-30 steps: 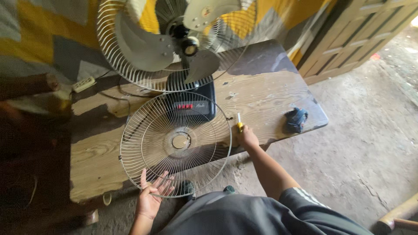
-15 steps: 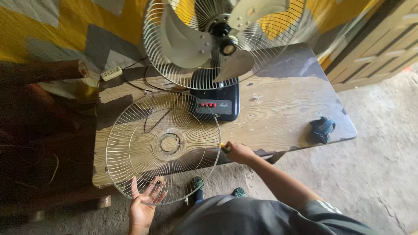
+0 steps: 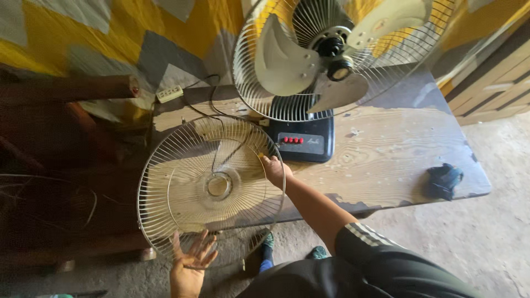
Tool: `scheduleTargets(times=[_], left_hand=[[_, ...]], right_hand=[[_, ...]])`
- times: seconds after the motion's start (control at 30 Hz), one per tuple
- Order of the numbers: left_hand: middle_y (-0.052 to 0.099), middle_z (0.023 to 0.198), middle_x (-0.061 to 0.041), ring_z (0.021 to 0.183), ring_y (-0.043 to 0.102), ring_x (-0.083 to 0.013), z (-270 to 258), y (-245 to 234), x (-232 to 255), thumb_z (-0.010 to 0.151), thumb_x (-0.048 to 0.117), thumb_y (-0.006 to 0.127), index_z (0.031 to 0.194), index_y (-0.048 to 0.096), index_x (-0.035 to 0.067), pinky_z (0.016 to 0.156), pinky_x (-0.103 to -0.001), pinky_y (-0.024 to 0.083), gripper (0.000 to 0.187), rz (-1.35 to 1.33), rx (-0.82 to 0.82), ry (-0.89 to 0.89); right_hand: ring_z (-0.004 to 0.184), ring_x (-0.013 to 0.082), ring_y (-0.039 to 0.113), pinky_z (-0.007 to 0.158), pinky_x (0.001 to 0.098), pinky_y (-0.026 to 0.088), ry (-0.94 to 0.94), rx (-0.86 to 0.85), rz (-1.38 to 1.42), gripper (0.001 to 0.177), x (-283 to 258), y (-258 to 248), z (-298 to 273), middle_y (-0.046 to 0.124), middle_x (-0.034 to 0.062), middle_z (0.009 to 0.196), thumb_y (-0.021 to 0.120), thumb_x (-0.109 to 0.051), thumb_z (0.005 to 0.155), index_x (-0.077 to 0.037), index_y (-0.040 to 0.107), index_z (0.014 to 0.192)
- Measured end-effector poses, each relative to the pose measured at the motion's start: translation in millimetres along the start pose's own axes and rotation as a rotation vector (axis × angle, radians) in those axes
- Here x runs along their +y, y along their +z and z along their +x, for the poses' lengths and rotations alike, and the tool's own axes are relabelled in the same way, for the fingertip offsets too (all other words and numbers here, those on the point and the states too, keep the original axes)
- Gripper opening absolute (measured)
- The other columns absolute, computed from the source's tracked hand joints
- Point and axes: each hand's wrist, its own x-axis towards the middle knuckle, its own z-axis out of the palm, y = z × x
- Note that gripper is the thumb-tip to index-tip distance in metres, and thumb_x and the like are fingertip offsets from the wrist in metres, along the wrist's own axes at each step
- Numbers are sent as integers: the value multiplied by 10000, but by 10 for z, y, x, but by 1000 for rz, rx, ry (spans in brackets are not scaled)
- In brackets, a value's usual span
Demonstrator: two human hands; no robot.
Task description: The person reassembles an electric fan on a wooden table. They attach the front grille, secure the fan blades with a screwdriver, and tighten the central hub nut. The person then wipes the rear grille with a cloth and places it on the table.
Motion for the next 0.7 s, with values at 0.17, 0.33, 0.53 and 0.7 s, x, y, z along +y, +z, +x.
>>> scheduleTargets(times=[0.17,0.33,0.53,0.7], left_hand=[[342,1545,-345,1335,441,-538,33,-321,89,865,220,583,1637,167,470,932,-620,531,912,21,-160,33],[357,1538,-339,1302,482,-513,27,-269,173,805,153,538,1631,158,487,902,-603,552,969,74,-80,-42],[338,1551,-359,1281,496,-514,79,11,55,738,50,467,1653,146,480,884,-574,549,1060,106,-116,-96],[306,1557,-367,1322,466,-516,151,118,-264,724,29,430,1662,153,479,907,-583,548,1076,64,-172,-167]], right_hand=[[994,337,677,837,410,575,-26,35,-128,533,-126,-6,18,591,278,1270,531,-188,955,-73,449,1469],[957,362,672,786,460,587,15,-23,-1,673,-15,61,-137,495,280,1384,601,-236,894,-151,383,1526],[1158,366,610,904,444,550,88,172,450,636,436,-59,-1070,501,181,1456,631,-161,846,-149,479,1463],[1267,385,548,1031,433,509,137,388,253,580,1303,-33,-1987,524,177,1379,635,-93,869,-74,490,1431]])
